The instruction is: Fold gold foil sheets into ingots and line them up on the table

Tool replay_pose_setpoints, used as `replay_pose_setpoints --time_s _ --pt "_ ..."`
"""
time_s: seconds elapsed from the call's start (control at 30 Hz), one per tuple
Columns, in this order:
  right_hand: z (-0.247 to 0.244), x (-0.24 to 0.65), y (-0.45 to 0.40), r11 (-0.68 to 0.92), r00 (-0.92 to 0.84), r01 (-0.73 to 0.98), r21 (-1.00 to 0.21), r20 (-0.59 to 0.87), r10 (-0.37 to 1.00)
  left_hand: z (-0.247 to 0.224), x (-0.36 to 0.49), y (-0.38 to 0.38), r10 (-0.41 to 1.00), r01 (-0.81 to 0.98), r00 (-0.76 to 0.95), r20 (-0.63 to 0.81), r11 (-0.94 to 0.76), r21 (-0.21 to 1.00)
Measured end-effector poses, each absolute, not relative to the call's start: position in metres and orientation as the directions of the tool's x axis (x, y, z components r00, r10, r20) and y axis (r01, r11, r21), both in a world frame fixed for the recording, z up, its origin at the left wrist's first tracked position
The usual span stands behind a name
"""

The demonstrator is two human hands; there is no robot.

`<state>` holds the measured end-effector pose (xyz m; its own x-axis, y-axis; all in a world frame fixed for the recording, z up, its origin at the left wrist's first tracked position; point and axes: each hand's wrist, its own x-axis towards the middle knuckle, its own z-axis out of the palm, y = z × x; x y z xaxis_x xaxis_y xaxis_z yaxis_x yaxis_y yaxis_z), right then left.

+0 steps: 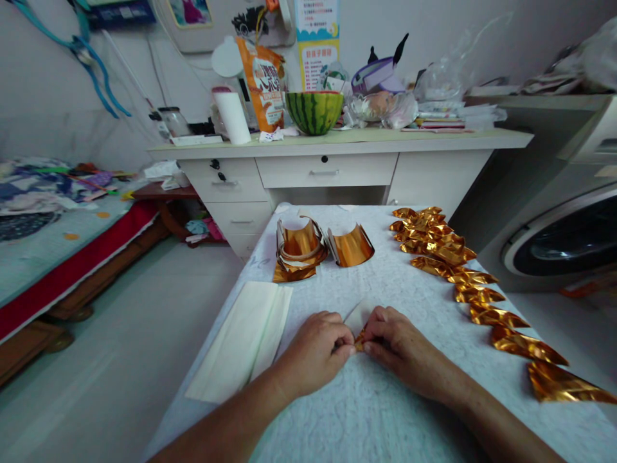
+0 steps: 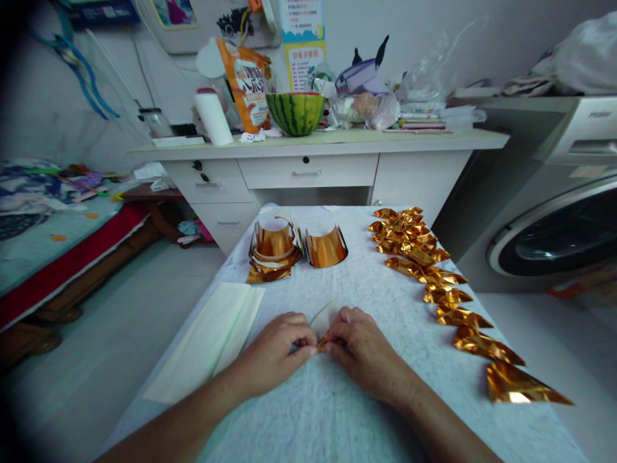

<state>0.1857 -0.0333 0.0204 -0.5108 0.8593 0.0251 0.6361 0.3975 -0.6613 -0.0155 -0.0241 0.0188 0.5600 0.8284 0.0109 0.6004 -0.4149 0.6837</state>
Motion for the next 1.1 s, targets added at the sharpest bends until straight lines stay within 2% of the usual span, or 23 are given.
replay_pose_setpoints --time_s 0.5,0.8,1.1 --pt "0.015 0.177 -0.032 0.319 -0.402 0.717 -0.619 0.005 0.915 0.018 -0.013 -0.028 0.886 0.628 0.463 -0.016 -0.315 0.712" --pt "0.013 0.175 -0.034 0.329 -0.388 0.745 -0.580 0.023 0.921 0.013 -0.010 -0.034 0.890 0.700 0.454 0.027 -0.376 0.607" --pt "0.012 0.172 -0.034 0.316 -0.365 0.755 -0.575 0.032 0.931 0.008 -0.009 -0.035 0.906 0.732 0.421 0.037 -0.363 0.577"
